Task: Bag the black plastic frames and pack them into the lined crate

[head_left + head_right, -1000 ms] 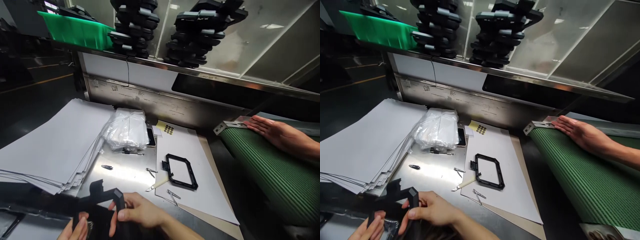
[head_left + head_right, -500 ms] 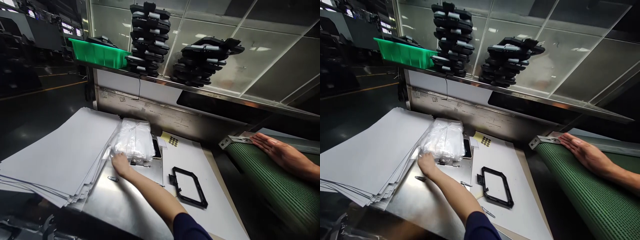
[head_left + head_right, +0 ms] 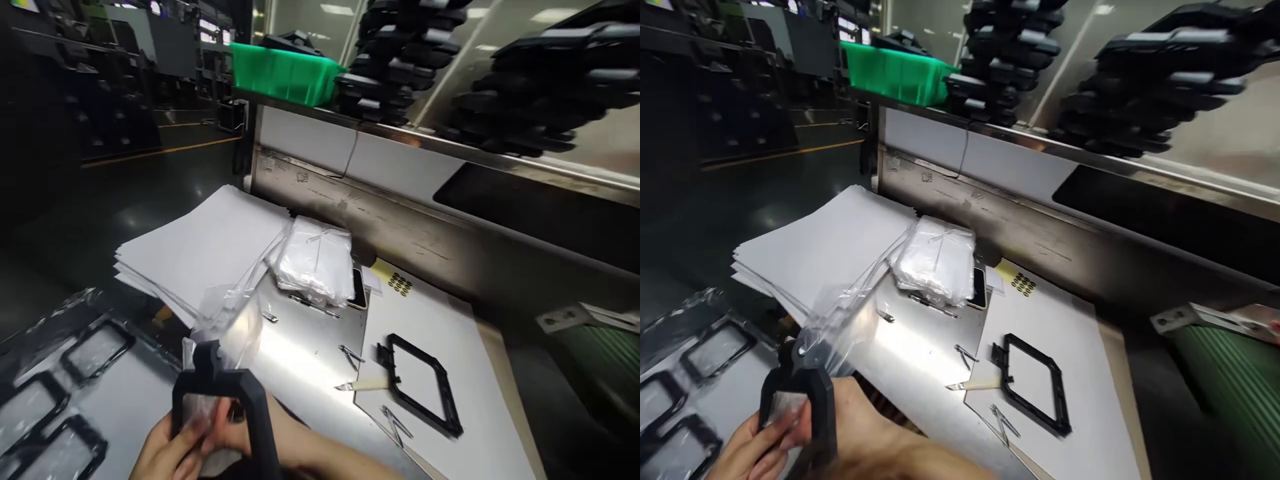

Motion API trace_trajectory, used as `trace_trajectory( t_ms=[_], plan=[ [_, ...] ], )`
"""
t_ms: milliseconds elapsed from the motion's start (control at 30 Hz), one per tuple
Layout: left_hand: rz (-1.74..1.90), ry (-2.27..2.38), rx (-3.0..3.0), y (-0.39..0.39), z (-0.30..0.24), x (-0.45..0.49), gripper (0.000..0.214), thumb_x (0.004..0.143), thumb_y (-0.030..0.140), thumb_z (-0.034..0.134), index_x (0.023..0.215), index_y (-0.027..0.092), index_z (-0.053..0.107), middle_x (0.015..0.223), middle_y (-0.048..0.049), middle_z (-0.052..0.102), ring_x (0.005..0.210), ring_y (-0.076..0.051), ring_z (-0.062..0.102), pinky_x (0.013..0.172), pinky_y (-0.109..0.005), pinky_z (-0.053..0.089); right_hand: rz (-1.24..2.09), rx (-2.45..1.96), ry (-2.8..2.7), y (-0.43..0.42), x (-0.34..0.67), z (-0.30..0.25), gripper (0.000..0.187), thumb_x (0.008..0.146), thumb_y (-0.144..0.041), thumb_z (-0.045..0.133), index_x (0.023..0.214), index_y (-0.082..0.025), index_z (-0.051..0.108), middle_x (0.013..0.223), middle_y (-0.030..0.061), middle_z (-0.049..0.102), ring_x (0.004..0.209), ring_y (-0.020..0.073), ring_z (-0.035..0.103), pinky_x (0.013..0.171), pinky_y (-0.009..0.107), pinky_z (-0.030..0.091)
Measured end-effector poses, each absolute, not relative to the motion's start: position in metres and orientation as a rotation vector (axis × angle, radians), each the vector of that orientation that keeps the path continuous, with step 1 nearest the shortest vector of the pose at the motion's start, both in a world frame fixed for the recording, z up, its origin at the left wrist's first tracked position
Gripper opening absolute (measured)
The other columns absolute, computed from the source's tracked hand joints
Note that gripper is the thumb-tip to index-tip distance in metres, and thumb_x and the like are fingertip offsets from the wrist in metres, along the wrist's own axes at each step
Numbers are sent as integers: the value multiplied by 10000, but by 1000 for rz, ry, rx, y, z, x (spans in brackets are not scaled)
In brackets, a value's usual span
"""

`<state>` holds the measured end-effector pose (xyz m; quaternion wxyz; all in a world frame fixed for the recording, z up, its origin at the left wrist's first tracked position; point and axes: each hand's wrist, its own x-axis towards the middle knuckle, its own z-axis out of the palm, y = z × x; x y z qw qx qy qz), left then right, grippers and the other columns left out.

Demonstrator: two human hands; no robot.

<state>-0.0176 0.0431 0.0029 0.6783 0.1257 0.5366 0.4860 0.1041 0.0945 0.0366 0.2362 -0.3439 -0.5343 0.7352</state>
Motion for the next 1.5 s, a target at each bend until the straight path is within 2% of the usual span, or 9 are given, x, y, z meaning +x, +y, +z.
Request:
trace_trajectory(
  t_ms=[200,433,600,667,833,900,1100,1300,1500],
  plan=[
    [1304,1327,170,-6,-18,-64,379,561,442,699,649,174,446,407,125,218,368,-20,156,352,-147,164,2232,-838,-848,122,83,20,433,536,-446,688,556,-166,359,485,-75,416,417,23,372,407,130,316],
    [1260,1416,122,-81,-29,-118,403,661,530,559,862,182,523,391,76,346,377,-46,154,372,-200,160,2199,-861,-894,131,48,1,336,662,-346,616,660,-177,326,622,-40,577,337,-3,279,328,129,164],
    [934,1373,462,-63,-14,-116,573,820,470,314,1299,325,34,695,-2,623,363,-33,248,479,-243,254,2262,-834,-1141,126,22,-1,338,687,-349,603,664,-185,309,662,6,633,344,30,368,358,155,246],
    [845,1328,556,-42,-17,-109,618,831,449,297,1298,292,-76,674,-12,621,346,-42,258,414,-234,196,2306,-810,-1253,123,15,1,336,686,-357,609,664,-187,320,622,-8,620,331,44,389,347,161,240],
    [798,1318,587,-21,-36,-101,408,799,461,368,1073,159,395,541,24,526,307,-37,246,335,-211,153,2303,-756,-1599,120,27,11,313,735,-382,555,664,-193,315,664,-15,605,349,54,420,355,179,280],
    [797,1364,579,-26,-39,-105,363,799,470,356,955,152,436,553,38,490,320,-31,232,334,-203,161,2059,-807,-1888,118,43,15,269,785,-378,489,675,-191,331,719,-2,609,399,57,432,397,192,322],
    [759,1434,572,-38,-21,-114,543,831,457,267,1294,220,108,630,27,537,359,-49,281,408,-218,250,1930,-942,-2048,110,65,5,238,834,-390,399,712,-203,314,759,10,597,456,82,487,403,199,363],
    [712,1424,633,-25,-8,-107,630,826,453,287,1312,263,-67,648,9,599,349,-53,300,423,-210,282,1947,-957,-1864,122,21,-9,291,813,-429,410,688,-210,265,727,-15,598,320,47,401,326,186,315],
    [746,1399,566,-16,-28,-106,540,808,446,332,1250,167,196,551,32,526,327,-48,268,352,-189,194,1951,-683,-2188,120,16,5,252,837,-408,377,712,-196,326,673,-26,543,405,64,472,408,186,352]
  ],
)
